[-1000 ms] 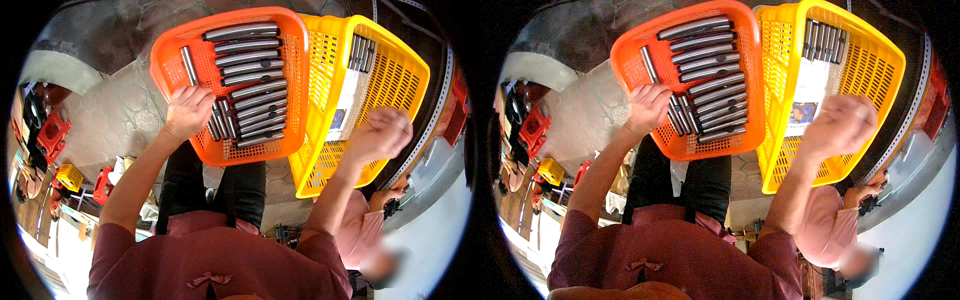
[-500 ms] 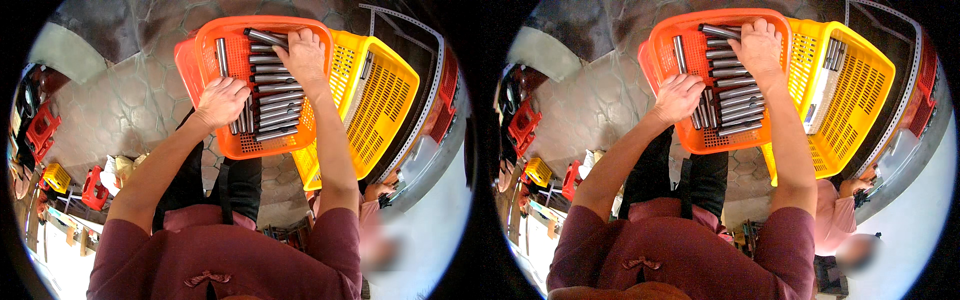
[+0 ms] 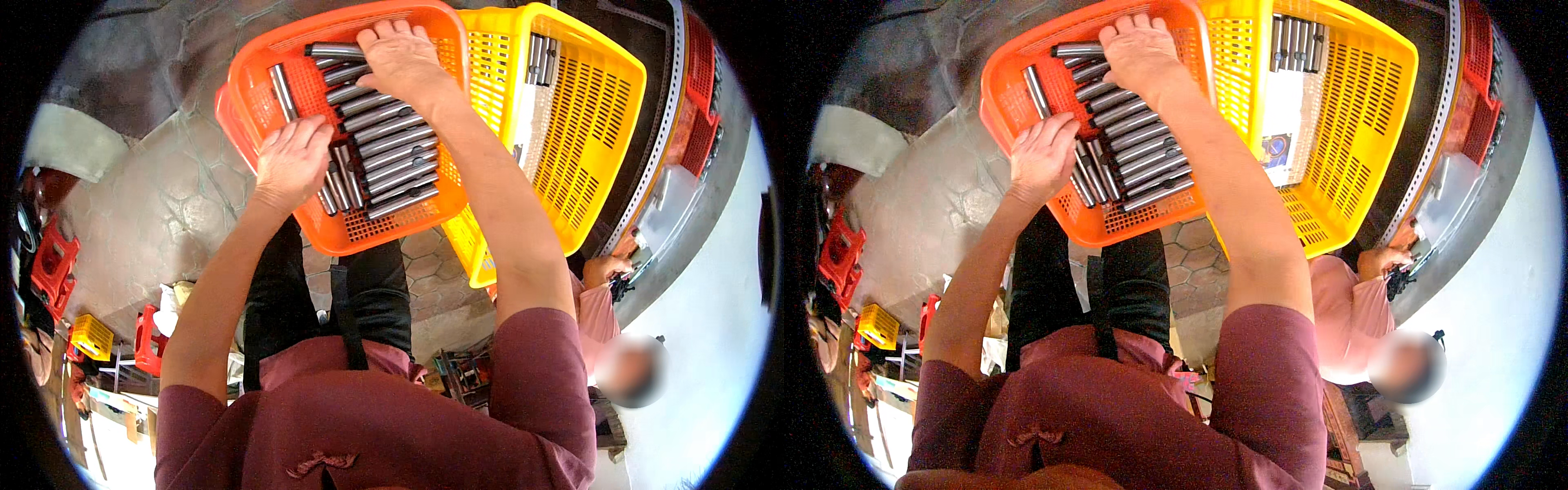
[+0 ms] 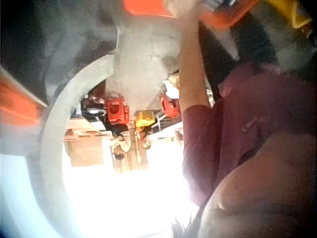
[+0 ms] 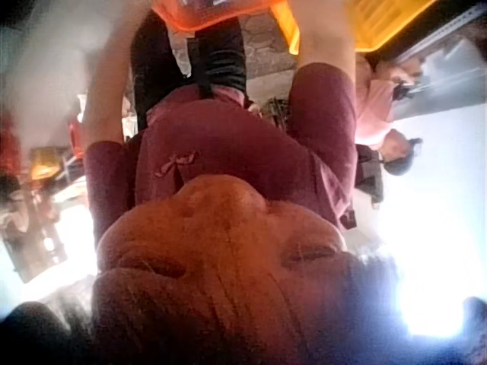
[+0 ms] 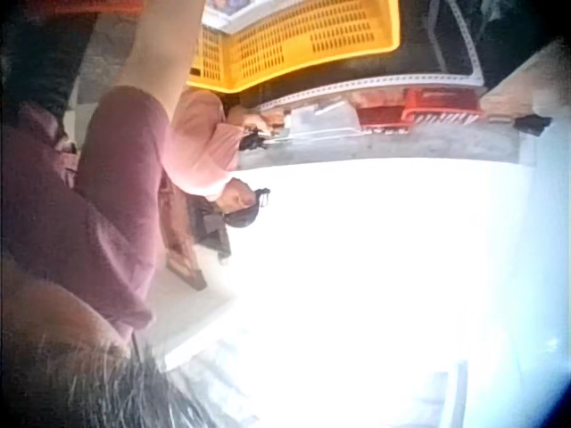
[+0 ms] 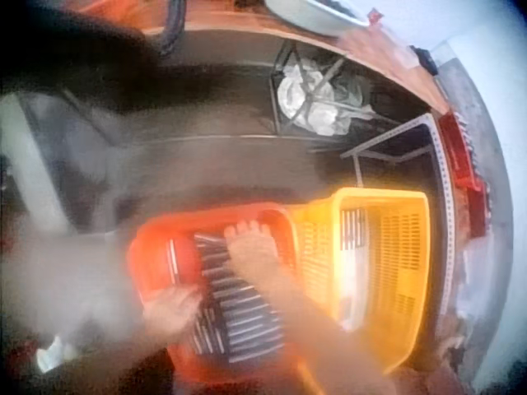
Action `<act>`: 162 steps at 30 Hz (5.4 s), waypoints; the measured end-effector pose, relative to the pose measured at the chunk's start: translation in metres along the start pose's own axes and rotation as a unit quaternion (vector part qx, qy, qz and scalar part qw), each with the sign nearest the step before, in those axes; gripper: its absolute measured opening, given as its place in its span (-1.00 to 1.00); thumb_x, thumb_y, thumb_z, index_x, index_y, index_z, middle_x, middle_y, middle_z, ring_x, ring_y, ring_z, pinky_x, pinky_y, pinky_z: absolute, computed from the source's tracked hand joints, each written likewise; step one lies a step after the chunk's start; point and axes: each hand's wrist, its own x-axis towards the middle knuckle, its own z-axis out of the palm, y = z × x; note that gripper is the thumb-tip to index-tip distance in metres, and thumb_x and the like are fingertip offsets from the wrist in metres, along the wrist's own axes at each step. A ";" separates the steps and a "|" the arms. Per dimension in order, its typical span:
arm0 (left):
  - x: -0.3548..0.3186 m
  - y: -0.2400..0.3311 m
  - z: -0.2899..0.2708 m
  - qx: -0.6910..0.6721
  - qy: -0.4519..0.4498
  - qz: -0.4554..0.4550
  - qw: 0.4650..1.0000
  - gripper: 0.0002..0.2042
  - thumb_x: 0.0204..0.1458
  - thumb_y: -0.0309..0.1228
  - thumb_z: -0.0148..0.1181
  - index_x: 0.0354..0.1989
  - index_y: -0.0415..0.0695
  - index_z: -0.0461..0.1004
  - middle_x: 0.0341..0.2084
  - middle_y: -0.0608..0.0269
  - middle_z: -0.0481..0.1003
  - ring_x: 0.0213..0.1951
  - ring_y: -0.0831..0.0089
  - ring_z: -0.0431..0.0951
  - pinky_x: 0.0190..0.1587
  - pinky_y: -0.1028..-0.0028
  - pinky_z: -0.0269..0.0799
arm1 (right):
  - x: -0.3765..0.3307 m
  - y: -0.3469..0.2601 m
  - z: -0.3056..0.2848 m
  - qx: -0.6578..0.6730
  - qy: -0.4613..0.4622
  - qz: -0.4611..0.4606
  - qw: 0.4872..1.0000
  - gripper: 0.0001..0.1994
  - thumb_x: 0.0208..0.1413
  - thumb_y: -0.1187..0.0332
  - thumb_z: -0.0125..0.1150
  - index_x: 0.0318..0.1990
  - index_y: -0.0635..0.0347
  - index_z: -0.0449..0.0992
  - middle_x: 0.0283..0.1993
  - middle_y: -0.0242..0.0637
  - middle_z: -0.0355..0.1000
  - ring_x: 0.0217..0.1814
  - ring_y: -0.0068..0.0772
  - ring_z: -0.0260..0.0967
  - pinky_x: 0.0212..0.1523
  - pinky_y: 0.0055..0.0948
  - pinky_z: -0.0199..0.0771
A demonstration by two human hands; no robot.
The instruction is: The person transfers cylindrical metal rods from an orange basket into a yellow basket lined with newspaper, arranging them in neat rows. The person then moves to a table and repeats the transfer process with another set of rods.
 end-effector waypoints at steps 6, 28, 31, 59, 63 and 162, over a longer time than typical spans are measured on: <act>0.001 0.002 0.001 0.008 -0.013 -0.010 1.000 -0.66 -0.12 -0.44 0.14 -0.08 -0.12 0.45 -0.08 0.22 0.45 -0.10 0.27 0.48 -0.06 0.29 0.36 | 0.004 0.013 0.002 0.042 -0.030 0.000 0.999 -0.67 -0.10 0.42 0.20 -0.10 0.22 0.41 0.05 -0.05 0.38 0.16 -0.03 0.31 0.12 -0.11 0.30; 0.008 0.008 0.002 0.025 -0.037 -0.005 0.999 -0.70 -0.31 -0.39 0.23 -0.30 -0.06 0.44 -0.22 0.28 0.45 -0.06 0.23 0.43 -0.03 0.28 0.29 | -0.158 -0.008 -0.062 0.565 0.003 0.030 0.825 -0.58 -0.05 0.35 0.12 0.04 0.16 0.40 -0.21 -0.09 0.49 -0.21 -0.03 0.50 -0.14 -0.19 0.49; 0.008 0.013 0.003 0.034 -0.051 -0.023 0.998 -0.69 -0.33 -0.44 0.24 -0.30 -0.08 0.44 -0.21 0.27 0.45 -0.07 0.22 0.43 -0.03 0.25 0.29 | -0.200 0.050 -0.080 0.620 0.060 0.216 0.752 -0.62 0.04 0.32 0.20 0.01 0.27 0.39 -0.38 -0.26 0.47 -0.39 -0.36 0.48 -0.36 -0.42 0.50; 0.031 0.022 0.017 0.118 -0.093 -0.047 0.988 -0.80 -0.06 -0.38 0.22 -0.36 -0.16 0.34 -0.25 0.12 0.45 -0.14 0.10 0.46 -0.08 0.19 0.27 | -0.178 0.392 0.186 0.242 0.299 0.461 0.800 -0.62 0.11 0.30 0.18 -0.09 0.49 0.33 -0.24 0.30 0.41 -0.24 0.34 0.37 -0.13 -0.02 0.36; 0.026 0.021 0.014 0.114 -0.094 -0.048 0.988 -0.80 -0.06 -0.38 0.21 -0.36 -0.17 0.34 -0.25 0.12 0.46 -0.15 0.11 0.46 -0.08 0.20 0.27 | -0.225 0.315 0.192 0.356 0.296 0.521 0.717 -0.53 0.14 0.32 0.13 0.06 0.48 0.15 -0.26 0.17 0.39 -0.27 0.01 0.40 -0.22 -0.15 0.39; 0.016 0.013 0.019 0.220 -0.059 -0.023 0.973 -0.63 0.13 -0.43 0.04 0.13 -0.15 0.30 0.19 0.13 0.30 0.29 0.05 0.14 0.28 0.08 -0.08 | -0.186 0.389 0.210 0.591 0.403 0.618 0.327 -0.62 0.18 0.07 0.14 -0.20 0.28 0.34 -0.58 -0.19 0.42 -0.70 -0.45 0.27 -0.74 -0.49 0.07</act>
